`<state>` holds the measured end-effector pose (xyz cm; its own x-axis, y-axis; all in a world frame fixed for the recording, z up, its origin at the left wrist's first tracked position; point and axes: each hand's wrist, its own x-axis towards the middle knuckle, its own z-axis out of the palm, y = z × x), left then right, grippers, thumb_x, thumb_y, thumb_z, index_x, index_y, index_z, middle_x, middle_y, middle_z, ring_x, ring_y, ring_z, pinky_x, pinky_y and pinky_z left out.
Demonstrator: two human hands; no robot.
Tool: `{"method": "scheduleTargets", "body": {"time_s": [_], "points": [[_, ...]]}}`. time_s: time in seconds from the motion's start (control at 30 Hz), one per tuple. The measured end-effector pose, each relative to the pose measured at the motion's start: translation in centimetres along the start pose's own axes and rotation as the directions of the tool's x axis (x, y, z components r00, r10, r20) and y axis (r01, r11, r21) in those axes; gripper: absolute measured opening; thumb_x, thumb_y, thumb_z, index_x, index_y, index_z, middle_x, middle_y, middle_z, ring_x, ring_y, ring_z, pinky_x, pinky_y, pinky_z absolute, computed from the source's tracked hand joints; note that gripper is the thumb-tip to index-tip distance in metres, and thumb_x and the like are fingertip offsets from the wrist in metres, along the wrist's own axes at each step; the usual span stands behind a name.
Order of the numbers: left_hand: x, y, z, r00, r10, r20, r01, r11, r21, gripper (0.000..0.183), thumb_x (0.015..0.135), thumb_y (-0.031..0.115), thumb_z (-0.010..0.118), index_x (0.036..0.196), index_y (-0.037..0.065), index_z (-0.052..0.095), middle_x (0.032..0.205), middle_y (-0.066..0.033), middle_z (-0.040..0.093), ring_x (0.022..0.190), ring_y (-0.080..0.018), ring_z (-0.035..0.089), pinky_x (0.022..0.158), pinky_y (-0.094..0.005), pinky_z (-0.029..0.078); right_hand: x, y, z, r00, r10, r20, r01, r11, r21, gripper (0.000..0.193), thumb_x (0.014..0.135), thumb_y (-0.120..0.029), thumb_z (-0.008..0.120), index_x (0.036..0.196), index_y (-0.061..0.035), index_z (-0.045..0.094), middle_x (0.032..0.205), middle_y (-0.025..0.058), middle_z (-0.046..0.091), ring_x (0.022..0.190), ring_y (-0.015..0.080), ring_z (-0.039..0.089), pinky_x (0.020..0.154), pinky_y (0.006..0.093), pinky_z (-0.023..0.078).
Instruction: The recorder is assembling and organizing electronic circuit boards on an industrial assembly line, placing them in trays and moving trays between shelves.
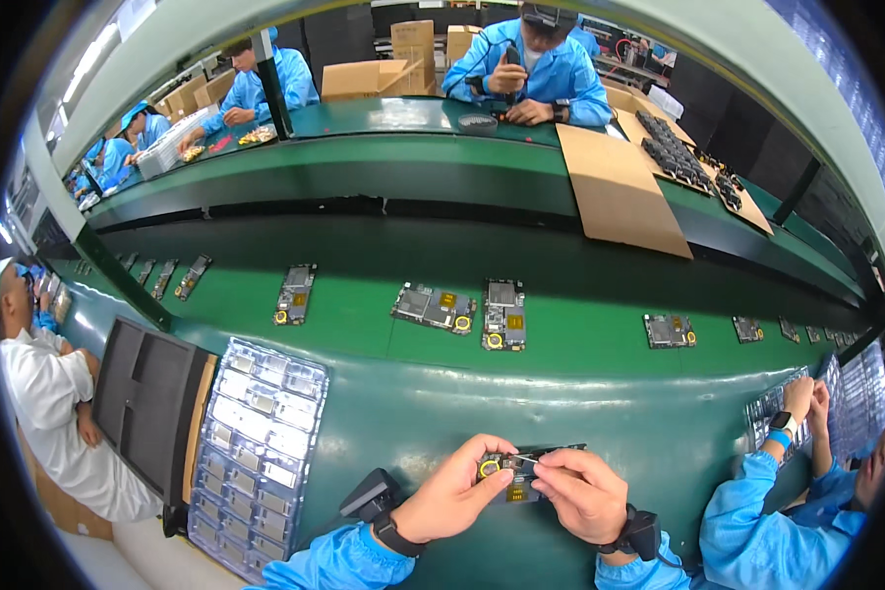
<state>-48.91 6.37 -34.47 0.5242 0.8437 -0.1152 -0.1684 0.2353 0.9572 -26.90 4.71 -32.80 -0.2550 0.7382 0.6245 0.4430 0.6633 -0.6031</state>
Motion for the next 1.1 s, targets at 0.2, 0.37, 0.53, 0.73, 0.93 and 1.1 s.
{"method": "scheduleTargets", "body": {"time_s": [0.2,0.37,0.53,0.73,0.93,1.1], "points": [[-0.6,0.7,0.4,0.994,-0.11,0.017,0.11,0.994,0.012,0.032,0.106,0.002,0.054,0.136,0.001,0.044,0.119,-0.0059,0.061,0.105,-0.0087,0.06,0.088,-0.0292,0.057,-0.2,0.2,-0.1,0.996,-0.016,0.086,0.026,0.993,-0.117,0.038,0.071,0.002,0.087,0.107,-0.0059,0.078,0.106,0.0094,0.072,0.089,0.0244,0.071,0.077,0.0343,0.061],[-0.9,2.0,0.3,0.982,-0.177,0.071,0.187,0.966,-0.178,0.035,0.103,-0.006,0.048,0.137,-0.001,0.041,0.128,-0.0108,0.057,0.12,-0.0184,0.061,0.105,-0.0468,0.059,-0.1,0.2,-0.3,0.993,-0.057,0.104,0.071,0.988,-0.138,0.038,0.066,-0.007,0.09,0.102,-0.0134,0.081,0.104,0.0021,0.073,0.095,0.0229,0.067,0.089,0.0423,0.058],[-1.2,2.2,-0.6,0.991,-0.09,0.102,0.085,0.995,0.053,0.042,0.098,-0.009,0.051,0.138,0.001,0.044,0.126,-0.0071,0.056,0.115,-0.0116,0.058,0.098,-0.0304,0.052,0.0,0.3,-0.1,0.986,-0.083,0.142,0.1,0.989,-0.11,0.032,0.071,-0.008,0.088,0.102,-0.0134,0.082,0.111,-0.0009,0.074,0.101,0.0189,0.063,0.094,0.0416,0.057],[-1.4,2.6,-0.5,0.993,-0.097,0.07,0.093,0.994,0.052,0.043,0.094,-0.005,0.051,0.136,0.0,0.046,0.125,-0.0083,0.057,0.115,-0.0136,0.057,0.1,-0.0313,0.047,0.0,0.3,0.0,0.988,-0.067,0.142,0.084,0.99,-0.112,0.034,0.07,-0.009,0.089,0.103,-0.0146,0.082,0.109,-0.0018,0.074,0.1,0.018,0.062,0.095,0.041,0.057],[-1.6,2.8,-0.6,0.996,-0.072,0.054,0.065,0.991,0.113,0.041,0.095,-0.003,0.051,0.136,0.0,0.046,0.123,-0.0098,0.058,0.113,-0.0144,0.058,0.098,-0.0312,0.048,-0.3,0.2,0.3,0.989,-0.063,0.133,0.076,0.992,-0.101,0.035,0.07,-0.01,0.09,0.104,-0.0168,0.082,0.11,-0.0029,0.074,0.1,0.0172,0.06,0.096,0.0404,0.057],[-1.7,3.0,-0.4,0.997,-0.066,0.051,0.06,0.991,0.121,0.041,0.096,-0.002,0.051,0.136,0.0,0.046,0.118,-0.0093,0.06,0.107,-0.0144,0.061,0.095,-0.0316,0.049,-0.4,0.2,0.3,0.988,-0.06,0.139,0.076,0.99,-0.114,0.035,0.069,-0.011,0.09,0.104,-0.017,0.083,0.11,-0.0028,0.074,0.099,0.0175,0.06,0.095,0.04,0.057]]}}
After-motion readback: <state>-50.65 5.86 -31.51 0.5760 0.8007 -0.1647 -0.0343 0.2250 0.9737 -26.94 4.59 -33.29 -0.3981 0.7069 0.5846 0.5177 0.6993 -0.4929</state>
